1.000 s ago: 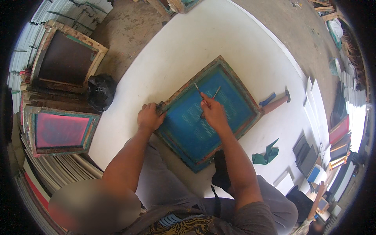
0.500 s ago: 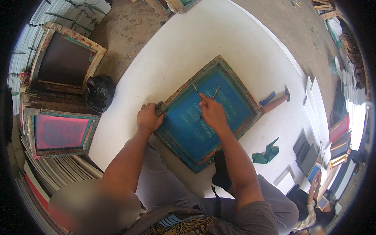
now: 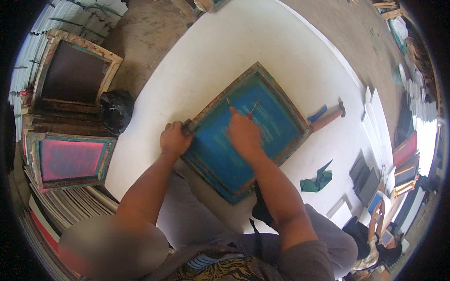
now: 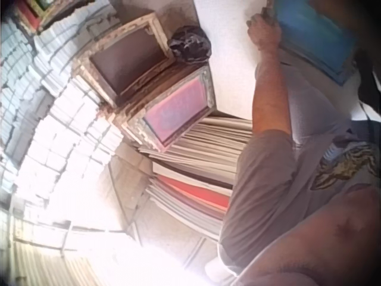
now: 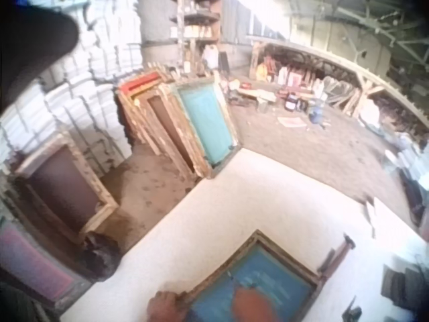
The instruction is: The person sits on the floor and uses a screwdriver and pliers to remove staples and debris from the frame of a pink screen. They then place the screen aside and pick up a blue screen, continuing to scrape and remove staples from its frame using the same tools.
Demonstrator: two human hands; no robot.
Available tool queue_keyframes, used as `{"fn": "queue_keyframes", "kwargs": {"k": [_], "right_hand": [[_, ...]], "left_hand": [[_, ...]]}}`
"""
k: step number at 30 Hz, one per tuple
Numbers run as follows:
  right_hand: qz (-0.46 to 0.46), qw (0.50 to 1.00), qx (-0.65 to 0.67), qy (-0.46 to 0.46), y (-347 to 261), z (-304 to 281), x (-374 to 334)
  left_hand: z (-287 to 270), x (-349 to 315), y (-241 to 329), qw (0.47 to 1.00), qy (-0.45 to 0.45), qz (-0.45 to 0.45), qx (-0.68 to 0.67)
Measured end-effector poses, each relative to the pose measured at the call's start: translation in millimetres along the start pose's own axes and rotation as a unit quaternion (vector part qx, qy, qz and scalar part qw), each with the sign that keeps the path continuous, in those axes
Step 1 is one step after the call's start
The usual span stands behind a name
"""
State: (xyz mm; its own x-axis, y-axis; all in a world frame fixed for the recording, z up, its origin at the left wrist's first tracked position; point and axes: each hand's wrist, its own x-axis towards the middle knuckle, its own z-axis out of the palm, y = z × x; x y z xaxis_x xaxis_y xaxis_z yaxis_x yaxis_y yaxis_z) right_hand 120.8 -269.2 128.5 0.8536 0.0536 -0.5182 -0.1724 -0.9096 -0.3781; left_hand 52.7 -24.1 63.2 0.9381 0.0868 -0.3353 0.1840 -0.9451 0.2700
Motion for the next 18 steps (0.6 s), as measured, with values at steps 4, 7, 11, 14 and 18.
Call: {"fn": "queue_keyframes", "kwargs": {"k": [4, 7, 11, 14, 18], "right_hand": [[-0.034, 0.998, 0.055, 0.004, 13.0, -0.1, 8.7], [-0.034, 0.994, 0.105, -0.010, 21.3, -0.7, 12.2], [0.048, 0.950, 0.285, -0.116, 29.5, -14.4, 14.6], [-0.068, 0.997, 0.030, 0.021, 40.4, 12.9, 14.0], [-0.084, 0.991, 0.093, 0.040, 48.0, 18.4, 18.2]], "left_hand": [[-1.7, -0.1, 0.1, 1.000, -0.024, -0.018, -0.003], [-1.7, 2.5, -0.9, 1.000, -0.019, -0.013, -0.002], [-1.5, 1.9, -0.5, 1.000, -0.015, -0.007, 0.006], [0.9, 3.9, 0.6, 1.000, -0.020, -0.011, 0.007], [-0.4, 2.1, -0.1, 0.999, -0.033, -0.025, 0.003]]}}
